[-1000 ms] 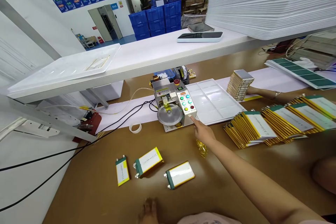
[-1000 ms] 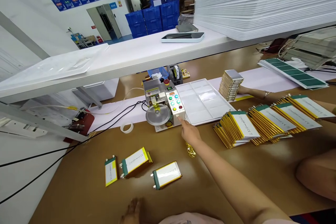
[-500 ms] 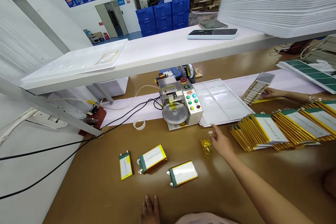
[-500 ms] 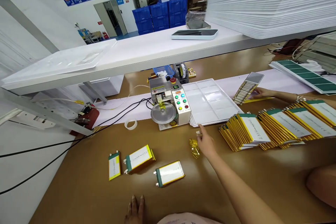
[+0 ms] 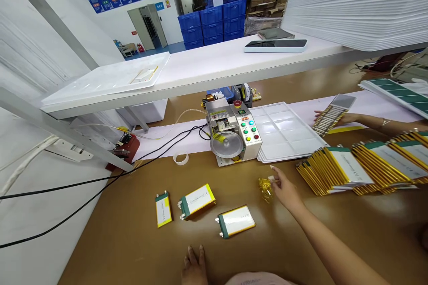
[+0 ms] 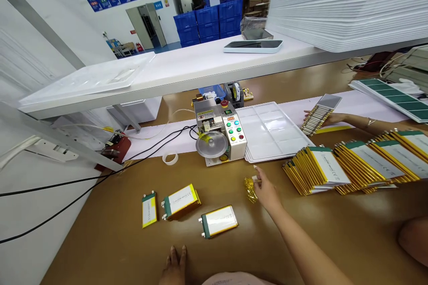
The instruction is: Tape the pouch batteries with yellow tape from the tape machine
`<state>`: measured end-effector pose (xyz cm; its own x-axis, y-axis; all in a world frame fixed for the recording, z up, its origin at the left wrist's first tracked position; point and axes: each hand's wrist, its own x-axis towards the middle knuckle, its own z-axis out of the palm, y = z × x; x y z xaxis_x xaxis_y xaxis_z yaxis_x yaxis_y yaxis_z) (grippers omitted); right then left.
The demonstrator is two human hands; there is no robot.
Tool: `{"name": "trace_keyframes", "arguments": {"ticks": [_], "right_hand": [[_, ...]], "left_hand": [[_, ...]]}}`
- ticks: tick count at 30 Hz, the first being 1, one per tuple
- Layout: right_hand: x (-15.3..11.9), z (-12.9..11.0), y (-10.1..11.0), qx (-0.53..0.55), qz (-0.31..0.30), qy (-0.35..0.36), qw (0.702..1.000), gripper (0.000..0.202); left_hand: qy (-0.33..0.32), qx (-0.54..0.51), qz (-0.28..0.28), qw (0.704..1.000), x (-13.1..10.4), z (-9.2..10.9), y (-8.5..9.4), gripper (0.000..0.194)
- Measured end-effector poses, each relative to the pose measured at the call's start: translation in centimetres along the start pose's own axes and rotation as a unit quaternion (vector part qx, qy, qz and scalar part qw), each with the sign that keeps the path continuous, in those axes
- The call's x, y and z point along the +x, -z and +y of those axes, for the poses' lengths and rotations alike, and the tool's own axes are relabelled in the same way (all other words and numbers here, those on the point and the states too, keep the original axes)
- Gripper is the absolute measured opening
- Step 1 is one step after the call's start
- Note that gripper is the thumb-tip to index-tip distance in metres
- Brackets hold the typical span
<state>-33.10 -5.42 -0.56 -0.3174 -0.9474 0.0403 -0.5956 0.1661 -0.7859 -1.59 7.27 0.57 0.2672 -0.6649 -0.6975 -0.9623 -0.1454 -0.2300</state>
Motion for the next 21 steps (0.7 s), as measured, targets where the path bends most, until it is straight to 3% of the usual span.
{"name": "trace_keyframes", "arguments": {"ticks": [5, 14, 21], "right_hand": [[-0.4, 0.6, -0.7, 0.012, -0.009, 0.018, 1.000, 0.051], [-1.0, 1.1, -1.0, 0.011, -0.043, 0.005, 0.999, 0.050], [-1.4, 1.7, -1.4, 0.011, -0.045, 0.012, 0.999, 0.049]], "left_hand": [[0.001, -0.011, 0.021, 1.000, 0.1, -0.1, -0.2, 0.085], [0.007, -0.016, 0.021, 1.000, -0.6, 0.3, 1.0, 0.085], [0.005, -0.026, 0.038, 0.999, -0.1, 0.2, 0.3, 0.084]]}}
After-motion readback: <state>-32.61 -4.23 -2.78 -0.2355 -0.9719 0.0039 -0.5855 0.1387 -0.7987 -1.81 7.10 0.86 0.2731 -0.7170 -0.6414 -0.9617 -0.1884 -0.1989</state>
